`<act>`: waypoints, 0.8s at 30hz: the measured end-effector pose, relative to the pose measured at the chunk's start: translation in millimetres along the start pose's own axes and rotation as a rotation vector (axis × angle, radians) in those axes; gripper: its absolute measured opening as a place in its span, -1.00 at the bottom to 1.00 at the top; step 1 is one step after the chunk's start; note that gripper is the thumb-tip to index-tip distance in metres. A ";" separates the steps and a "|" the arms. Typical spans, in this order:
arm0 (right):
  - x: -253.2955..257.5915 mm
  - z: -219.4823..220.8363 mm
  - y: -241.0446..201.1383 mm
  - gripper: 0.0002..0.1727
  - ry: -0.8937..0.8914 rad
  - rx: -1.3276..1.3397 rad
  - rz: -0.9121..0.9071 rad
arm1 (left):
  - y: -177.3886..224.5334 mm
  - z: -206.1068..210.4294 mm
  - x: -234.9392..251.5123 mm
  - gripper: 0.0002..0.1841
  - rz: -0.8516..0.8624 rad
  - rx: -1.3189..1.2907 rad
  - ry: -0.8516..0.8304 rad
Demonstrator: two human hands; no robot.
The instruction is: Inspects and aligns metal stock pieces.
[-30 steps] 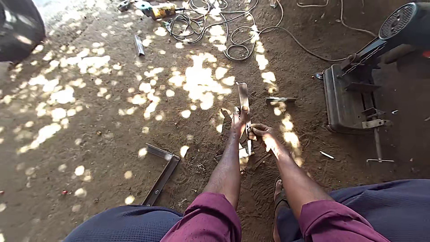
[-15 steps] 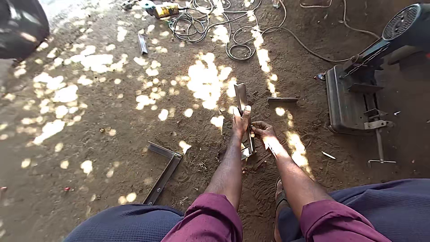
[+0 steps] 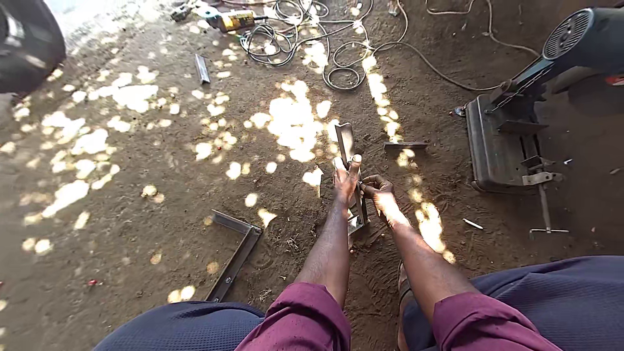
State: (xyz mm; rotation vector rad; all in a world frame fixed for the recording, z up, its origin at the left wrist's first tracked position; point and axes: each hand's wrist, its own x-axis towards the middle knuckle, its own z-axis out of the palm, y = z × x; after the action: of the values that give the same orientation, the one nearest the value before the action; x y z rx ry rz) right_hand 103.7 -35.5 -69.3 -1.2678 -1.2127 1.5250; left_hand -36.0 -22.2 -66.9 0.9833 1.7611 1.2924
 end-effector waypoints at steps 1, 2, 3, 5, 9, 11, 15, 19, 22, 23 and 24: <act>0.0 0.3 0.2 -0.74 0.008 0.005 -0.002 | -0.5 0.6 0.1 0.04 0.001 -0.008 0.006; -0.3 0.1 0.5 -0.75 0.015 0.012 -0.001 | -0.2 1.2 0.2 0.03 -0.001 -0.013 0.012; -0.7 -0.3 0.5 -0.76 0.018 0.022 0.003 | 1.6 0.6 -0.7 0.00 -0.006 -0.012 0.012; -1.7 -0.6 0.0 -0.77 0.020 0.028 0.017 | 6.2 -1.6 -3.6 -0.08 -0.010 0.013 0.012; -0.5 2.7 -3.8 -0.69 0.035 -0.088 -0.009 | 2.9 0.1 -1.1 -0.11 0.057 0.042 0.031; 1.3 4.2 -5.8 -0.68 0.043 -0.136 -0.017 | 4.9 0.1 -1.2 -0.14 0.040 0.061 0.033; 5.6 4.4 -8.1 -0.76 0.052 -0.139 -0.001 | 17.0 -3.6 -7.9 -0.13 -0.010 0.020 -0.004; 6.5 3.6 -7.1 -0.77 0.057 -0.090 0.038 | 15.3 -2.7 -8.7 -0.09 0.016 -0.028 -0.005; 9.3 3.6 -6.9 -0.76 0.076 -0.117 0.066 | 14.1 -1.7 -7.3 -0.12 0.000 -0.007 -0.015; 9.8 3.8 -6.5 -0.75 0.081 -0.124 0.078 | 13.7 -1.5 -7.0 -0.11 -0.005 0.007 -0.011; 10.4 3.6 -5.5 -0.74 0.082 -0.127 0.090 | 13.3 -1.2 -6.6 -0.10 -0.011 0.021 -0.008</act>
State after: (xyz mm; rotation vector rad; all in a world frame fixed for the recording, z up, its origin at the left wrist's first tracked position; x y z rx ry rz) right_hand 98.3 -25.0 -66.1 -1.4720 -1.2298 1.4634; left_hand -32.1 -25.9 -53.1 0.9876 1.7747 1.2633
